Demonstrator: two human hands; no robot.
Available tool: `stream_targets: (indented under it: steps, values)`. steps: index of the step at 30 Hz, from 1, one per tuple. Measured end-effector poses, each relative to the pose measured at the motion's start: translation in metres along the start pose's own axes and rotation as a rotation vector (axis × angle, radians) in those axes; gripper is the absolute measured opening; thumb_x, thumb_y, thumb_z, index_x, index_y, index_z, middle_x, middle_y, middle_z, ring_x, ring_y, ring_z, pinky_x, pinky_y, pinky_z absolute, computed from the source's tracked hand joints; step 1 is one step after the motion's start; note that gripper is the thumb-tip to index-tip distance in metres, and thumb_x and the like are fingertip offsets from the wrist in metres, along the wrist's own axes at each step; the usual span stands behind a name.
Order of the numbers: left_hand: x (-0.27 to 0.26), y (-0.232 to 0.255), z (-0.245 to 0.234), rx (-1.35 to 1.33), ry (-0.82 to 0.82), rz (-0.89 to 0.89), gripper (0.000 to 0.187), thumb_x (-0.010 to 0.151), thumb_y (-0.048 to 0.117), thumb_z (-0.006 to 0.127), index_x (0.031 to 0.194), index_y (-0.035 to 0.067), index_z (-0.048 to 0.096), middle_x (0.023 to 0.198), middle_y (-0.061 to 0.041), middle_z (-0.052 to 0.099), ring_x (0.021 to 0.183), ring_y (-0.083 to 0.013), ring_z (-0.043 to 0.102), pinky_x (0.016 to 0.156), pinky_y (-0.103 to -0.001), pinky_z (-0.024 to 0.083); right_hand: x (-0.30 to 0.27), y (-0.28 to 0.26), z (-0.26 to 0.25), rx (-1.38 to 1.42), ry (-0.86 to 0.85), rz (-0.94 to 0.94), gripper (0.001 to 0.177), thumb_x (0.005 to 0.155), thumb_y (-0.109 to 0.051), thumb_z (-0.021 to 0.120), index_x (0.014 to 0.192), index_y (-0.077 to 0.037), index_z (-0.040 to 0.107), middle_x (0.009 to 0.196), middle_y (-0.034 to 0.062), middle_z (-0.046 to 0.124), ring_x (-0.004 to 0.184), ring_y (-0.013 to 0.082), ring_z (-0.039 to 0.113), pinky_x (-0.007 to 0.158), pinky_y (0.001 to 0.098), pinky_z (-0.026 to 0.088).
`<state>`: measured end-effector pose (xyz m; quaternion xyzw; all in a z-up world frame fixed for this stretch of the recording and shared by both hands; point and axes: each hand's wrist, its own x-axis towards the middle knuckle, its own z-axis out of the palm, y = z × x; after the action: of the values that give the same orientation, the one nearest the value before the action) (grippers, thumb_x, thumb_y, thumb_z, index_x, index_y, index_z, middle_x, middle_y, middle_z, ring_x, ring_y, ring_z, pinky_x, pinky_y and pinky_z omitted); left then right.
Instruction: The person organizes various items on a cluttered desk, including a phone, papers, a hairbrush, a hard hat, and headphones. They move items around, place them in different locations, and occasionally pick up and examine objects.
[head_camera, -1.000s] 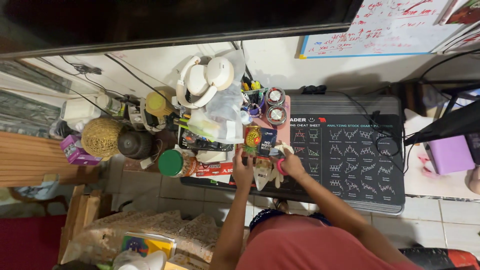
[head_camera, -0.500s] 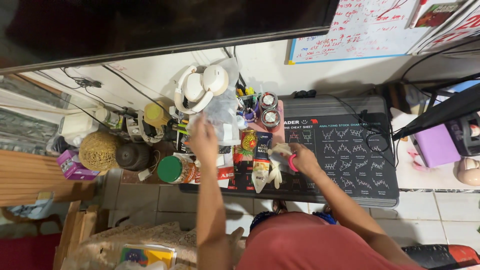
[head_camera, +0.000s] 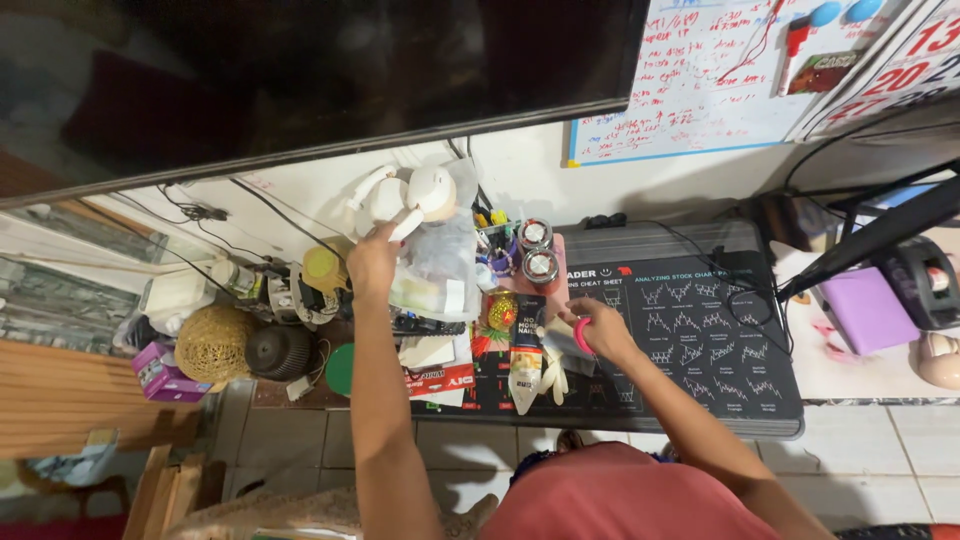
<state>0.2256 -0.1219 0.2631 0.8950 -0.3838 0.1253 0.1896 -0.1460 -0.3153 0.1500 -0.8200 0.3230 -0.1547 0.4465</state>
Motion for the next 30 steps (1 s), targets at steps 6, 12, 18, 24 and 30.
stream_targets:
  steps: [6, 12, 18, 24, 30]
  values:
    - [-0.038, 0.048, -0.064, 0.035, 0.065, 0.133, 0.032, 0.086, 0.014, 0.075, 0.118, 0.014, 0.074, 0.109, -0.008, 0.076, 0.089, -0.0289, 0.071, 0.084, -0.043, 0.054, 0.018, 0.01, 0.011, 0.185, -0.028, 0.026, 0.05, 0.093, -0.046, 0.069, 0.124, -0.006, 0.072, 0.1, 0.0183, 0.08, 0.084, 0.0233, 0.076, 0.079, 0.0359, 0.058]
    - [-0.087, 0.123, -0.107, -0.19, -0.003, 0.584, 0.023, 0.084, 0.011, 0.071, 0.107, 0.012, 0.075, 0.108, -0.008, 0.076, 0.093, -0.0258, 0.072, 0.087, -0.043, 0.052, 0.033, 0.028, -0.019, 1.699, -0.658, 0.085, 0.1, 0.107, -0.072, 0.049, 0.158, 0.014, 0.042, 0.139, 0.0309, 0.06, 0.07, 0.016, 0.066, 0.074, 0.0404, 0.064]
    - [-0.082, 0.227, -0.104, -0.404, -0.229, 0.963, 0.027, 0.078, 0.005, 0.066, 0.103, 0.012, 0.074, 0.104, -0.002, 0.072, 0.098, -0.0235, 0.069, 0.092, -0.043, 0.051, -0.009, 0.035, -0.08, 1.529, -0.426, 0.184, 0.126, 0.074, -0.092, 0.037, 0.155, 0.005, 0.032, 0.153, 0.0297, 0.046, 0.13, 0.0355, 0.063, 0.106, 0.0471, 0.054]
    - [-0.077, 0.312, -0.099, -0.469, -0.411, 1.19, 0.029, 0.078, 0.005, 0.066, 0.106, 0.009, 0.072, 0.105, -0.002, 0.068, 0.102, -0.0267, 0.065, 0.086, -0.038, 0.052, -0.05, 0.063, -0.142, 1.21, -0.032, -0.122, 0.111, 0.079, -0.081, 0.059, 0.156, -0.006, 0.031, 0.152, 0.0153, 0.051, 0.128, 0.0286, 0.059, 0.103, 0.0439, 0.051]
    - [-0.068, 0.388, -0.078, -0.713, -0.71, 1.161, 0.035, 0.075, -0.005, 0.072, 0.106, 0.011, 0.079, 0.111, -0.005, 0.072, 0.087, -0.0215, 0.072, 0.072, -0.036, 0.058, -0.074, 0.072, -0.195, 1.357, 0.351, -0.345, 0.075, 0.088, -0.044, 0.078, 0.141, -0.005, 0.043, 0.128, 0.0162, 0.061, 0.119, 0.0304, 0.064, 0.103, 0.0461, 0.054]
